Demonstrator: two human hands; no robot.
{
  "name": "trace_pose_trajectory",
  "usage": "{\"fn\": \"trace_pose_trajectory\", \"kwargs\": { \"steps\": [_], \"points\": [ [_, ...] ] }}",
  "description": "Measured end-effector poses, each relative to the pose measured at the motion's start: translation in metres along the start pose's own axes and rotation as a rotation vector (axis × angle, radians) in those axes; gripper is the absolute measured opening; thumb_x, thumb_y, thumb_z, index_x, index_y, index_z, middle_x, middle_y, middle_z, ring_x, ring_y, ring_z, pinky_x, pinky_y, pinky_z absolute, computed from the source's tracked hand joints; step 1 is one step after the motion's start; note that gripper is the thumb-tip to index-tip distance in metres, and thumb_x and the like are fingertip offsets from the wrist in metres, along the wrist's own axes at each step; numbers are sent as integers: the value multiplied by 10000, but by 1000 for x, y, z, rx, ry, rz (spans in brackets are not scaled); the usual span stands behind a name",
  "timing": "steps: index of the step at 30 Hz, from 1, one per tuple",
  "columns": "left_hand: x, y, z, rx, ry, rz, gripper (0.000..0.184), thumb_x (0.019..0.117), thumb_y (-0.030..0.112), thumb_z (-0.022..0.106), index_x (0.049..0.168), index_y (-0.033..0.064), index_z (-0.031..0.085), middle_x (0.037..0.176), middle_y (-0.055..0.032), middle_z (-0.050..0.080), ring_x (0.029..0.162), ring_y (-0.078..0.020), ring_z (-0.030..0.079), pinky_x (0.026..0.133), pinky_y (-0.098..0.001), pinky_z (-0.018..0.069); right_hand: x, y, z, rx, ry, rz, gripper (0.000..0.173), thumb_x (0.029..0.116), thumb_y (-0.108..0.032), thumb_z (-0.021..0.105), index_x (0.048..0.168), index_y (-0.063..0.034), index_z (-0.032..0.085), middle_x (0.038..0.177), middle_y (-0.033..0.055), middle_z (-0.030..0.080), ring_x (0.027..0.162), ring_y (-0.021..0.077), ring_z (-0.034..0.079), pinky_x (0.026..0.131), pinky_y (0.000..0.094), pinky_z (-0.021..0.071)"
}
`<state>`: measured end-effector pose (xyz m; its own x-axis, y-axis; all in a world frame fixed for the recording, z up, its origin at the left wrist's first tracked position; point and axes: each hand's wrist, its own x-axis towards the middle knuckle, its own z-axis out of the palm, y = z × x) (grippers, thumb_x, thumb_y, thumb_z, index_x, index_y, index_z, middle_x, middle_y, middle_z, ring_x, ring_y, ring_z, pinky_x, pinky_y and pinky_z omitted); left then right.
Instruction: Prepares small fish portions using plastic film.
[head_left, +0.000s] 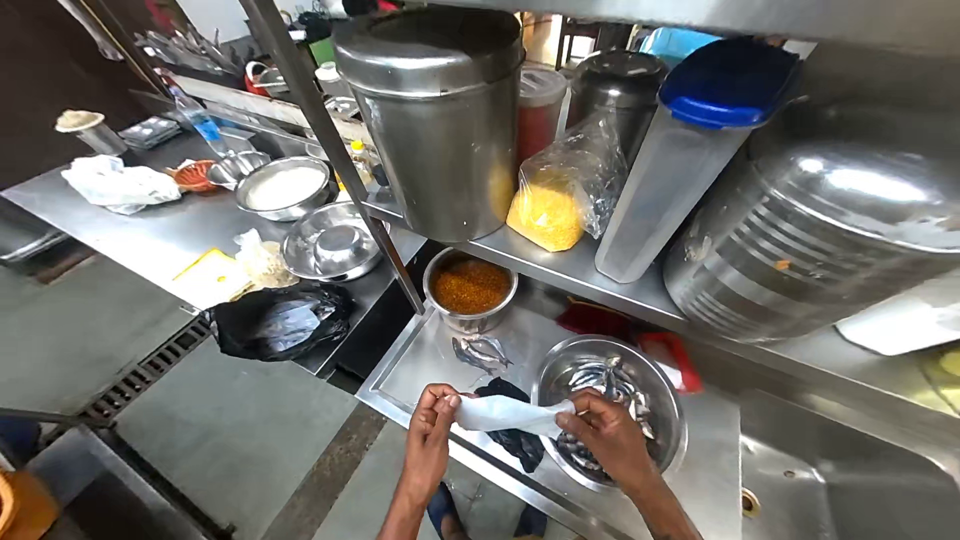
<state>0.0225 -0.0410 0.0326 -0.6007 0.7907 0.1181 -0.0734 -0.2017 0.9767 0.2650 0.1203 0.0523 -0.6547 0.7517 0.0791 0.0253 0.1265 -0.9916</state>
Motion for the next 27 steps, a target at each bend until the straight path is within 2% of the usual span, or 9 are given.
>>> {"fn": "trace_pose_trajectory", "kwargs": {
  "steps": [3, 6, 9, 11, 14, 17, 20, 23, 27],
  "points": [
    [1, -1, 4, -62, 89, 39, 153, 1072, 193, 464, 1121, 91, 568, 999, -133, 710, 932, -230, 706, 880, -395, 583, -3, -9, 10, -121, 64, -151, 254, 885, -439, 785, 842, -190, 766, 1383, 7, 628, 1304, 224, 563, 1030, 421, 541],
    [12, -9, 9, -98, 172, 12, 167, 1078, 159, 428, 1116, 59, 555, 981, -153, 721, 908, -241, 726, 842, -393, 603, 6, -15, 18, -125, 9, -280, 235, 900, -422, 782, 837, -197, 754, 1471, 23, 581, 1421, 282, 479, 1140, 511, 473],
    [28, -3, 13, -101, 178, -4, 170, 1078, 152, 442, 1111, 57, 579, 957, -153, 726, 847, -223, 719, 762, -354, 598, 15, -38, 27, 38, -129, -318, 200, 964, -262, 738, 912, -70, 760, 1184, 87, 737, 1119, 237, 694, 947, 421, 603],
    [39, -1, 9, -146, 217, -31, 232, 1087, 224, 425, 1188, 77, 573, 1062, -169, 735, 964, -252, 726, 806, -376, 599, 19, -57, 38, 152, -130, -291, 165, 973, -171, 720, 954, -10, 754, 1067, 124, 740, 929, 219, 722, 818, 372, 634],
    [15, -21, 22, -379, 220, -379, 713, 1065, 610, 182, 1510, 95, 392, 1324, -130, 648, 1171, -256, 652, 945, -456, 565, 24, -75, 57, 170, -62, -278, 131, 958, -122, 734, 957, 6, 763, 1058, 126, 743, 885, 208, 729, 776, 348, 647],
    [-26, -38, 62, -739, 116, -703, 1007, 880, 883, 131, 1388, 92, 491, 1128, -154, 719, 987, -280, 718, 836, -475, 604, 26, -71, 66, 140, -65, -266, 146, 960, -141, 736, 958, 3, 764, 1064, 121, 742, 892, 196, 728, 760, 333, 644],
    [-32, -50, 76, -1030, -30, -637, 795, 943, 761, 396, 1349, 100, 570, 1181, -166, 715, 1060, -292, 715, 881, -477, 606, 14, -58, 61, 102, -71, -213, 163, 962, -168, 737, 965, -8, 764, 1061, 105, 739, 876, 178, 722, 747, 322, 640],
    [-12, -43, 76, -1069, 120, -552, 546, 1078, 501, 385, 1309, 26, 526, 1122, -222, 704, 1004, -338, 724, 854, -507, 616, -2, -51, 47, 39, -39, -191, 143, 963, -156, 728, 987, -21, 769, 1095, 104, 733, 904, 197, 725, 773, 347, 650],
    [3, -32, 74, -1095, 228, -514, 479, 1071, 438, 462, 1343, 48, 518, 1141, -228, 690, 1019, -353, 714, 865, -555, 600, -14, -41, 27, -108, -31, -258, 152, 935, -63, 653, 1025, -54, 775, 1181, 85, 713, 979, 186, 719, 808, 342, 652]
  ]
}}
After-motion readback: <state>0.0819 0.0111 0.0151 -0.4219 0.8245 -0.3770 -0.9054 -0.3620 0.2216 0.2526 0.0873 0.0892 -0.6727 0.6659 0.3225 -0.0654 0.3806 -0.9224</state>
